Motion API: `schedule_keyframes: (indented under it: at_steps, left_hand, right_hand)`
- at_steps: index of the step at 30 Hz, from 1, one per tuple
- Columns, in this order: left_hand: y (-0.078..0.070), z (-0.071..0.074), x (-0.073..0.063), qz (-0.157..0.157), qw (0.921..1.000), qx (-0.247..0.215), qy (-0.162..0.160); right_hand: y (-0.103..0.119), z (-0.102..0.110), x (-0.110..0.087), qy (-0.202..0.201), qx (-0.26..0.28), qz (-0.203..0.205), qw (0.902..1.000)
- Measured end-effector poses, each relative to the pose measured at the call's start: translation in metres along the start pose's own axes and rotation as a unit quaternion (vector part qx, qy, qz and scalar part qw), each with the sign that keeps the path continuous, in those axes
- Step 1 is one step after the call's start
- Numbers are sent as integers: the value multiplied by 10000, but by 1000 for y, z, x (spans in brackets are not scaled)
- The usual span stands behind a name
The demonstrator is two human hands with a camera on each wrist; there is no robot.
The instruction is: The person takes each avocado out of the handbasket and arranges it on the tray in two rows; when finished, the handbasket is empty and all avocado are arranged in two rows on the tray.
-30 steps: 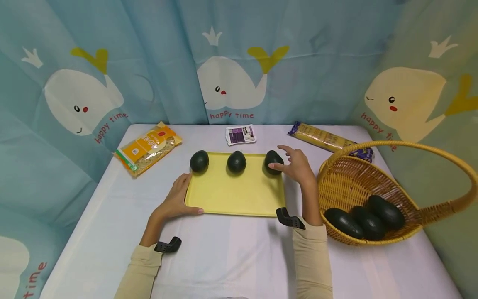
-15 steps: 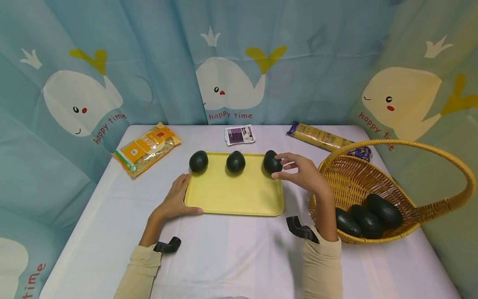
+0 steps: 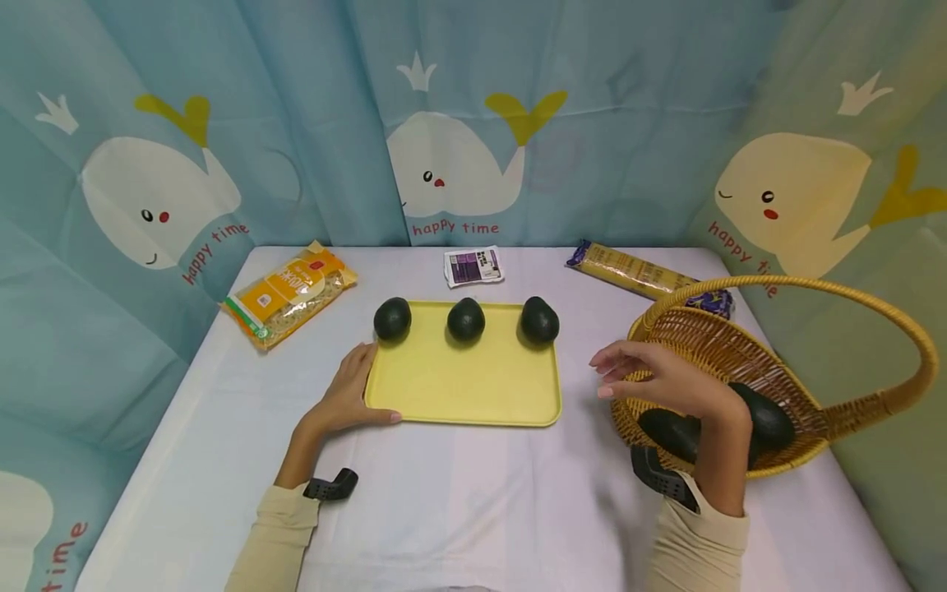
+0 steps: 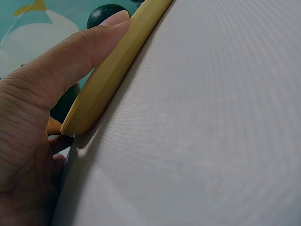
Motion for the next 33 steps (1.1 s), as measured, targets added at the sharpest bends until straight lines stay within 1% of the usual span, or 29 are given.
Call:
schedule_keyframes:
  at_steps: [4, 6, 9, 12, 17, 19, 20, 23, 25, 28, 33]
  left_hand:
    - [0, 1, 0, -1, 10000, -20, -31]
    - [-1, 2, 0, -5, 10000, -33, -21]
    - [-1, 1, 1, 6, 10000, -8, -7]
    - [0, 1, 1, 5, 10000, 7, -9]
    - [0, 0, 1, -57, 10000, 79, -20]
    - [1, -1, 1, -64, 9999, 106, -3]
    - [1, -1, 1, -62, 9999, 107, 6]
    - [1, -1, 0, -33, 10000, 89, 18]
    - [0, -1, 0, -14, 10000, 75, 25]
    - [0, -1, 0, -1, 10000, 34, 42]
    - [0, -1, 1, 22, 10000, 31, 73]
  right_hand:
    - [-9, 11, -17, 195, 277, -30, 9994]
    - [-16, 19, -25, 198, 330, -173, 9991]
    - [-27, 31, -33, 117, 190, -456, 9987]
    - [-38, 40, -37, 87, 34, -635, 9979]
    - [-57, 47, -39, 266, -97, -640, 9976]
    - [-64, 48, -39, 413, 70, -730, 9965]
    - [-67, 47, -39, 518, 245, -796, 9952]
    - [-78, 47, -37, 823, 776, -1072, 9878]
    - [-84, 47, -36, 997, 1112, -1275, 9805]
    - [-92, 48, -34, 1191, 1397, -1511, 9713]
    - [-103, 46, -31, 1593, 1809, -1568, 9578]
Point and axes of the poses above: each hand's wrist, its own x-axis towards the middle knuckle, its own z-axis out of the back of the hand, y = z × x, the point moved 7 cm from there along x, towards the middle knuckle, and after that the axes turned 8 degrees about x, right-handed, at the moved point
